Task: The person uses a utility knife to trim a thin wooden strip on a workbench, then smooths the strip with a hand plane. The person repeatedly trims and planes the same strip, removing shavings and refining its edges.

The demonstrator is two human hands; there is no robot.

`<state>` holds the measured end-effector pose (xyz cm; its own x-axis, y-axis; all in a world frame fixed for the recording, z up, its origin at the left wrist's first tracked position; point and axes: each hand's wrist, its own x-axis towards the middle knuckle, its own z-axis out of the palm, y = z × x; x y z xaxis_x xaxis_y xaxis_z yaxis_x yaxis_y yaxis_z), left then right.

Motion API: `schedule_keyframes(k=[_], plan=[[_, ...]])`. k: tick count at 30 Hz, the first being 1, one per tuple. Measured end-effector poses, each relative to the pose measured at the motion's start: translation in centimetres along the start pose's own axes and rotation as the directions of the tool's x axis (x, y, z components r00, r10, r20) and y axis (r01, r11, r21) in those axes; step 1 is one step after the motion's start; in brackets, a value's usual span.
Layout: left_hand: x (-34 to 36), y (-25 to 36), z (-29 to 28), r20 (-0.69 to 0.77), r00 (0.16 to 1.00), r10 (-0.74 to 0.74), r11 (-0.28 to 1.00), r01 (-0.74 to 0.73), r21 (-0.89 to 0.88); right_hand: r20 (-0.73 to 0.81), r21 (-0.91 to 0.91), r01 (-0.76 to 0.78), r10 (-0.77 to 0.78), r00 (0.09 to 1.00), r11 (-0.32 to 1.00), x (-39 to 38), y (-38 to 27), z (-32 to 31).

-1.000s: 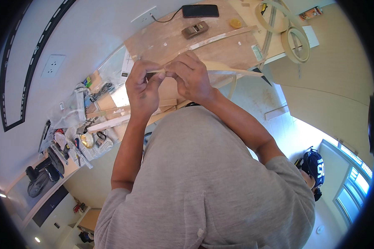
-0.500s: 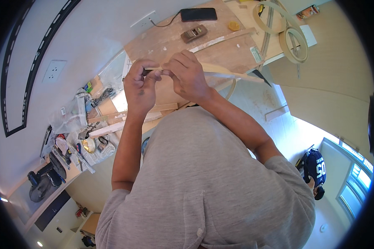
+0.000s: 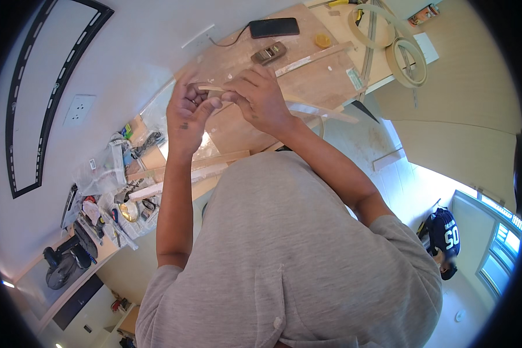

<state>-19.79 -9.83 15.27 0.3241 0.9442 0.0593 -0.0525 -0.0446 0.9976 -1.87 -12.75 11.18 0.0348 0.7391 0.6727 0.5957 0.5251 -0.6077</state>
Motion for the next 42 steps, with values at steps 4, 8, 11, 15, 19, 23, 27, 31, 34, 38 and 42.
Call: schedule_keyframes(k=[4, 8, 11, 15, 19, 23, 27, 31, 34, 38, 42], plan=[[0.3, 0.2, -0.6, 0.049, 0.999, -0.021, 0.975, 0.009, 0.222, 0.047, 0.001, 0.009, -0.009, 0.999, 1.000, -0.5, 0.2, -0.2], [0.4, -0.2, -1.2, 0.079, 0.996, -0.043, 0.983, 0.028, 0.181, 0.059, 0.017, 0.014, -0.015, 0.998, 1.000, -1.2, -0.1, -0.2], [0.6, -0.3, -1.6, 0.135, 0.983, -0.124, 0.972, 0.093, 0.217, 0.113, -0.016, 0.041, -0.038, 0.993, 0.999, -1.6, -0.1, -0.4], [1.2, 0.9, -2.2, 0.247, 0.938, -0.243, 0.931, 0.155, 0.330, 0.220, -0.038, 0.149, -0.137, 0.966, 0.988, -1.6, 0.4, -1.0], [1.5, 2.1, -1.5, 0.259, 0.925, -0.277, 0.904, 0.159, 0.397, 0.225, -0.048, 0.155, -0.141, 0.964, 0.987, -0.8, 0.2, -2.6], [1.3, 1.6, 1.5, 0.214, 0.976, 0.031, 0.998, -0.018, -0.064, 0.186, -0.144, 0.091, -0.063, 0.980, 0.985, 1.7, 1.5, -9.2], [1.1, 0.9, 3.9, 0.431, 0.898, 0.088, 0.966, 0.028, -0.257, 0.092, -0.013, -0.161, 0.161, 0.983, 0.987, 3.3, 3.1, -18.5], [-0.5, -0.2, 6.1, 0.625, 0.777, -0.074, 0.992, 0.122, -0.034, -0.029, 0.297, -0.320, 0.343, 0.939, 0.900, 3.4, 3.0, -23.8], [-1.3, -0.8, 7.2, 0.690, 0.714, -0.115, 0.985, 0.173, -0.014, -0.041, 0.452, -0.320, 0.378, 0.925, 0.833, 3.0, 2.5, -26.5], [-1.8, -1.2, 7.8, 0.720, 0.683, -0.122, 0.980, 0.198, -0.022, -0.112, 0.596, -0.294, 0.440, 0.891, 0.747, 2.3, 1.9, -27.8], [-1.7, -0.9, 8.8, 0.714, 0.699, -0.032, 0.999, 0.043, 0.002, -0.149, 0.668, -0.256, 0.462, 0.874, 0.699, 2.6, 1.4, -28.0]])
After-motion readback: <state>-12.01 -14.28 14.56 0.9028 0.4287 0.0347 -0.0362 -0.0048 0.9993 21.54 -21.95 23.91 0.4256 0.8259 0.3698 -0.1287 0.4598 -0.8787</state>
